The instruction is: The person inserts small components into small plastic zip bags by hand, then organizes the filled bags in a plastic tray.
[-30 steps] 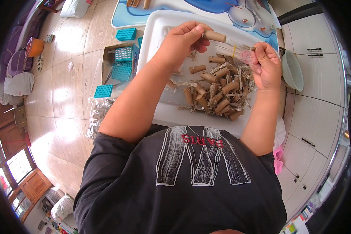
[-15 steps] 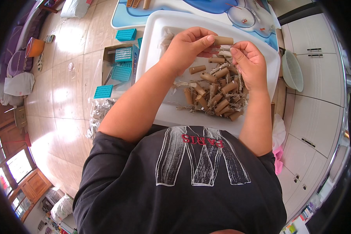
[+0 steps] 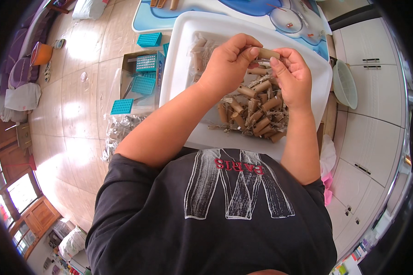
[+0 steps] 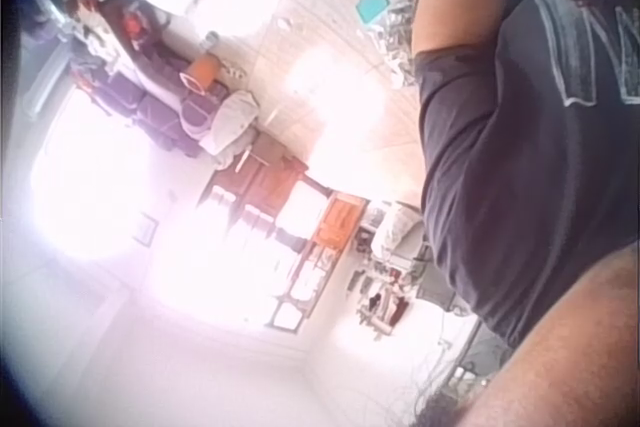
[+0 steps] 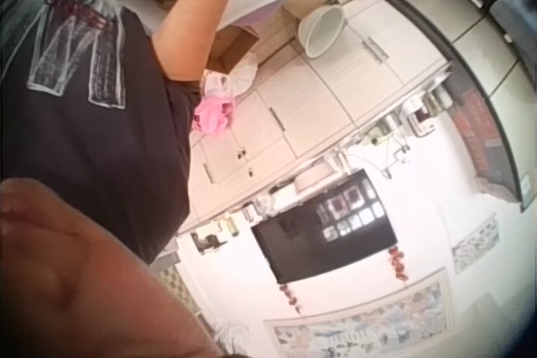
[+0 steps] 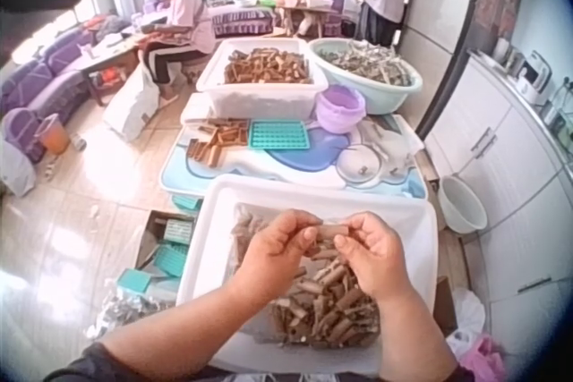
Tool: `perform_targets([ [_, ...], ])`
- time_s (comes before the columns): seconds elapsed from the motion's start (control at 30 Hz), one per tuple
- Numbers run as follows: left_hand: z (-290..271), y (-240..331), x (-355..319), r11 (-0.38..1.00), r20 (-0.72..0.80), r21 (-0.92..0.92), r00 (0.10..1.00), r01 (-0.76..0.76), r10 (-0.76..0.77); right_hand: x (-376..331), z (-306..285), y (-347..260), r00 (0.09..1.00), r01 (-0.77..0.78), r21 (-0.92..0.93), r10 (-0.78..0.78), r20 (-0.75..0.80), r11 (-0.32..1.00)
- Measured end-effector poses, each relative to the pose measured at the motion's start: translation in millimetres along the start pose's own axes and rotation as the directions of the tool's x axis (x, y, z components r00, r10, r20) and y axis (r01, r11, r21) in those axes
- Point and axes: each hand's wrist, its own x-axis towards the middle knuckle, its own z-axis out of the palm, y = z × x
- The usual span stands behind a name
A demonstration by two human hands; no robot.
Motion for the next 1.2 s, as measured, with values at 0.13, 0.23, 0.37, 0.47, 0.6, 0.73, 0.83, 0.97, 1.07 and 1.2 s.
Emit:
perform_targets([
  [0.13,6,4,4,0.985,0.002,-0.169,1.000,-0.026,0.027,3,-5,-5,0.999,0.009,-0.034,-0.011,-0.037,0.999],
  [0.23,9,11,4,0.997,-0.016,-0.065,0.999,-0.051,0.050,3,-7,-10,1.000,0.018,0.048,-0.017,-0.018,0.999],
  [0.37,11,6,4,0.993,-0.030,0.089,0.996,-0.082,0.085,1,-8,-9,0.999,0.047,0.061,-0.046,-0.015,0.997],
  [0.47,8,3,8,0.997,0.044,-0.065,0.998,-0.044,0.047,1,-10,-10,0.998,0.036,0.041,-0.034,-0.048,0.999],
  [0.6,-3,-17,21,0.992,-0.140,-0.101,0.986,0.073,-0.087,7,-37,-15,0.980,0.148,0.203,-0.115,-0.164,0.968],
  [0.73,-3,-28,31,0.894,-0.102,0.302,0.944,0.331,-0.315,9,-46,-19,0.959,0.213,0.282,-0.146,-0.241,0.935],
  [0.83,16,-35,40,0.758,-0.098,0.559,0.935,0.336,-0.342,10,-42,-18,0.961,0.200,0.315,-0.123,-0.248,0.928],
  [0.97,31,-64,53,0.752,-0.226,0.521,0.915,0.404,-0.335,9,-38,-21,0.972,0.178,0.350,-0.110,-0.205,0.920],
  [1.07,43,-44,48,0.590,-0.260,0.705,0.917,0.394,-0.301,9,-36,-18,0.975,0.165,0.362,-0.096,-0.202,0.917],
  [1.2,35,-46,48,0.677,-0.182,0.654,0.939,0.337,-0.291,7,-34,-15,0.980,0.131,0.370,-0.064,-0.188,0.920],
])
